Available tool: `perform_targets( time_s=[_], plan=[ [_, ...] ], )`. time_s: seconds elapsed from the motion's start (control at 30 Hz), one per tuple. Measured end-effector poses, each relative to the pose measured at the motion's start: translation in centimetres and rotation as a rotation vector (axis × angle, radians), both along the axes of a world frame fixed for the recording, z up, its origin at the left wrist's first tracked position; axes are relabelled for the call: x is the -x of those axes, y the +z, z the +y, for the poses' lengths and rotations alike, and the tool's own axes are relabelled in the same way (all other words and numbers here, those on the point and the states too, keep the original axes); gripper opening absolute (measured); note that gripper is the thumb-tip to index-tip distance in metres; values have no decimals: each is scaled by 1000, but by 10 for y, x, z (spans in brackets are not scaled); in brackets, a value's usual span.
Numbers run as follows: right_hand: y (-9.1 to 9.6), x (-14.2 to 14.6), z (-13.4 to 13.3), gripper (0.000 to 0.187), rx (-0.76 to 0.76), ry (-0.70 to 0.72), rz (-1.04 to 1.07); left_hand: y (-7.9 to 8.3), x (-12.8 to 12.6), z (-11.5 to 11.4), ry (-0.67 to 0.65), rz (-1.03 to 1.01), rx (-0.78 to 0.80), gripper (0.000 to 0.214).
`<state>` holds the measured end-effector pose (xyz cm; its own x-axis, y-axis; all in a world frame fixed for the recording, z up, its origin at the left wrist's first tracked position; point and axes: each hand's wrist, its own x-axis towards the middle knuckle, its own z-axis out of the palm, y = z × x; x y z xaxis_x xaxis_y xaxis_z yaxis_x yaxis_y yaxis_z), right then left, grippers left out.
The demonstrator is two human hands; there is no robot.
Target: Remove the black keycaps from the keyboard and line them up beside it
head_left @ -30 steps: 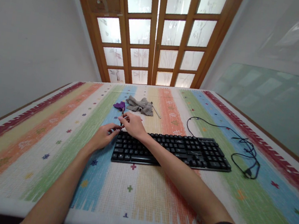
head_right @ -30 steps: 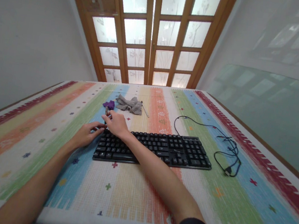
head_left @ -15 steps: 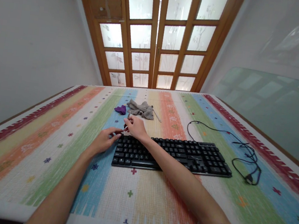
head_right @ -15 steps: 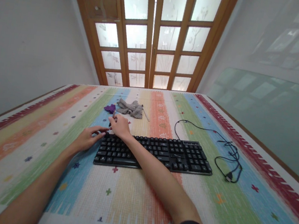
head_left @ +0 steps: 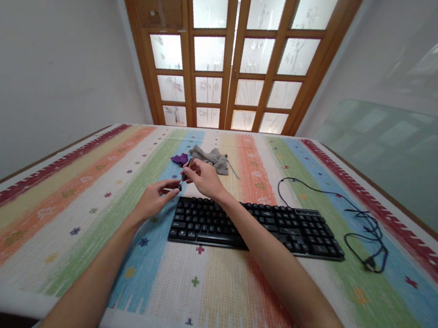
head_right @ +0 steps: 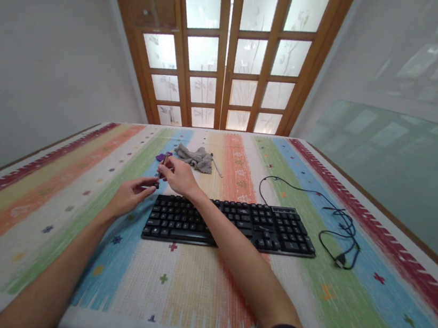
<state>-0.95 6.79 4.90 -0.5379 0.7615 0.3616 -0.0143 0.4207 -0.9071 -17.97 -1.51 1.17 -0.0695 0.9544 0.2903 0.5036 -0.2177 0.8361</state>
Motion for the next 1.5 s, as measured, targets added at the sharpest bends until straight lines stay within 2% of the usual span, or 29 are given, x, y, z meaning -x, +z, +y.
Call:
perform_targets(
  time_s=[0.23,0.37,0.47,0.7,0.9,1.1,1.27,1.5],
  plan=[
    [5,-8,6,3,63,114,64,2,-4,-1,5,-233,102,64],
    [12,-15,9,4,44,192,40,-1,-8,-1,-52,-370,69,65],
    [16,-20,9,6,26,200,30,-1,-12,1,-71,-404,19,63],
    [16,-20,9,10,-52,80,6,1,-19,-2,69,-170,-59,48],
    [12,-15,5,10,-209,-61,-159,-4,-21,-2,65,-13,-93,40],
    [16,-15,-2,9,-289,-116,-221,-9,-18,5,86,-73,-77,41],
    [21,-20,-2,11,-326,-194,-227,-14,-11,13,166,-148,-92,48],
    [28,-32,-9,15,-428,-146,-298,-21,-3,13,232,203,-131,32]
  ],
)
